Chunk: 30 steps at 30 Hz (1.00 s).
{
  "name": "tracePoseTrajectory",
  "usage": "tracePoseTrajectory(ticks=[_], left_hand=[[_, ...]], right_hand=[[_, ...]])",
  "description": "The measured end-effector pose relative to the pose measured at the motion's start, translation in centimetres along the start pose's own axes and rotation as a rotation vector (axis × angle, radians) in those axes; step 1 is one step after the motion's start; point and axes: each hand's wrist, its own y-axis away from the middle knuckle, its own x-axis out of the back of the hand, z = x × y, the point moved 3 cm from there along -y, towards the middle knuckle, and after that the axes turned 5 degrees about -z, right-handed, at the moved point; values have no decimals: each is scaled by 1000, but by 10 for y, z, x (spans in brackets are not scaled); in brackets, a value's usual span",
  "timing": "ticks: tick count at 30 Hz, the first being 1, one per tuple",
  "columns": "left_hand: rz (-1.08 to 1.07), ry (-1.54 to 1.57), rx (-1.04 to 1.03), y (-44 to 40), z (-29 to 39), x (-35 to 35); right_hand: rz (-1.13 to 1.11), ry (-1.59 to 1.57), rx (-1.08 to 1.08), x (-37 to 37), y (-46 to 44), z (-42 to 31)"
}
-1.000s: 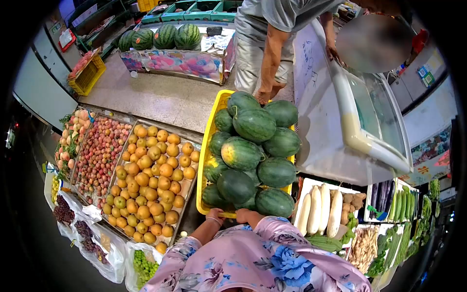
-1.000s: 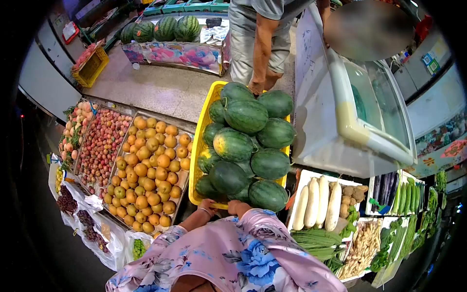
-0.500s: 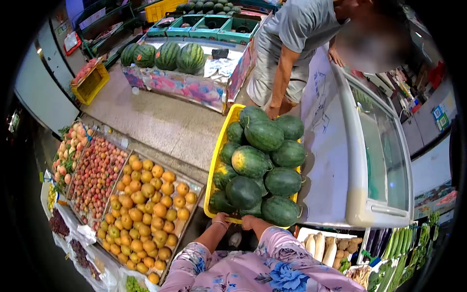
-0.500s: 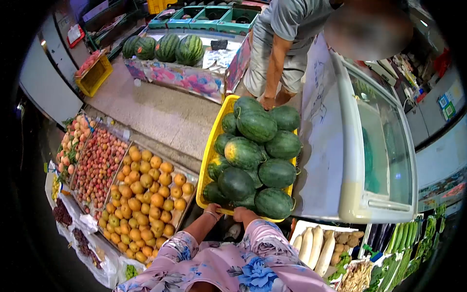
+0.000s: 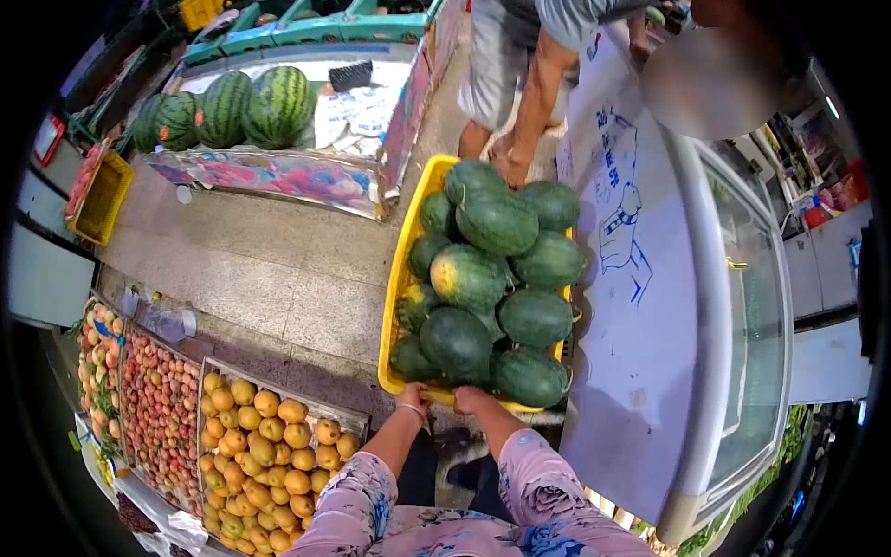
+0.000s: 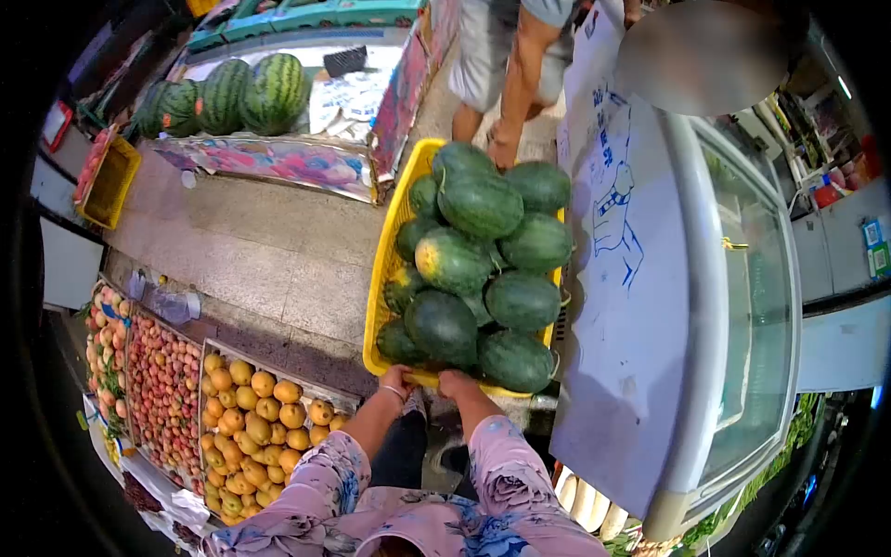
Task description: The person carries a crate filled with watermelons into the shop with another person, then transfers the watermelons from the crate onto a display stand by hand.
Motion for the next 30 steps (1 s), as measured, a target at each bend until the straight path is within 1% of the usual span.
tracePoseTrajectory(ticks=[1, 4, 5, 7, 8, 10, 12, 13, 14, 15, 17, 18, 19, 20, 21, 23, 24, 25, 27, 29, 30], left_hand=[[-59, 25, 44, -24, 3, -6], [-83, 42, 96, -45, 22, -42], [-145, 46, 46, -56, 27, -54], [-10, 17, 10, -75, 34, -82], [2, 44, 10, -82, 39, -96], [-76, 85, -84, -98, 47, -124], [-133, 99, -47, -143, 58, -131], [-71, 110, -34, -148, 76, -148], [-81, 92, -32, -138, 91, -165], [-76, 83, -35, -136, 110, -183], [110, -19, 10, -134, 124, -206], [107, -31, 18, -136, 129, -214], [-4, 16, 15, -145, 139, -228], [-101, 67, 17, -146, 142, -233], [-94, 65, 21, -147, 146, -237], [-82, 23, -31, -149, 162, -263], [-33, -29, -31, -148, 169, -276], [-37, -36, -30, -159, 175, -285], [-116, 12, -40, -181, 188, -293], [-276, -39, -69, -176, 204, -309], [-463, -171, -174, -162, 212, -314]], right_hand=[[-64, -3, -14, 25, -5, -3], [-63, 48, -25, 54, -48, 10], [-40, 68, -24, 66, -59, 11], [-64, 35, -40, 92, -80, 17], [-69, 8, -68, 108, -92, 25], [-64, 102, 2, 134, -116, 32], [-240, 128, -77, 167, -130, 24], [-136, -12, -122, 185, -125, 21], [-92, 102, -55, 193, -143, 21], [-94, 92, -51, 209, -158, 18], [-218, 101, -80, 231, -163, 21], [-218, 89, -89, 242, -161, 23], [-112, 57, -85, 265, -157, 18], [-21, 26, -79, 273, -153, 17], [-28, 23, -79, 269, -154, 24], [578, 91, 159, 285, -153, 44], [604, 110, 236, 288, -158, 57], [609, 107, 230, 296, -162, 58], [714, 213, 257, 317, -163, 45], [743, 265, 288, 335, -175, 48], [747, 285, 256, 345, -181, 49]])
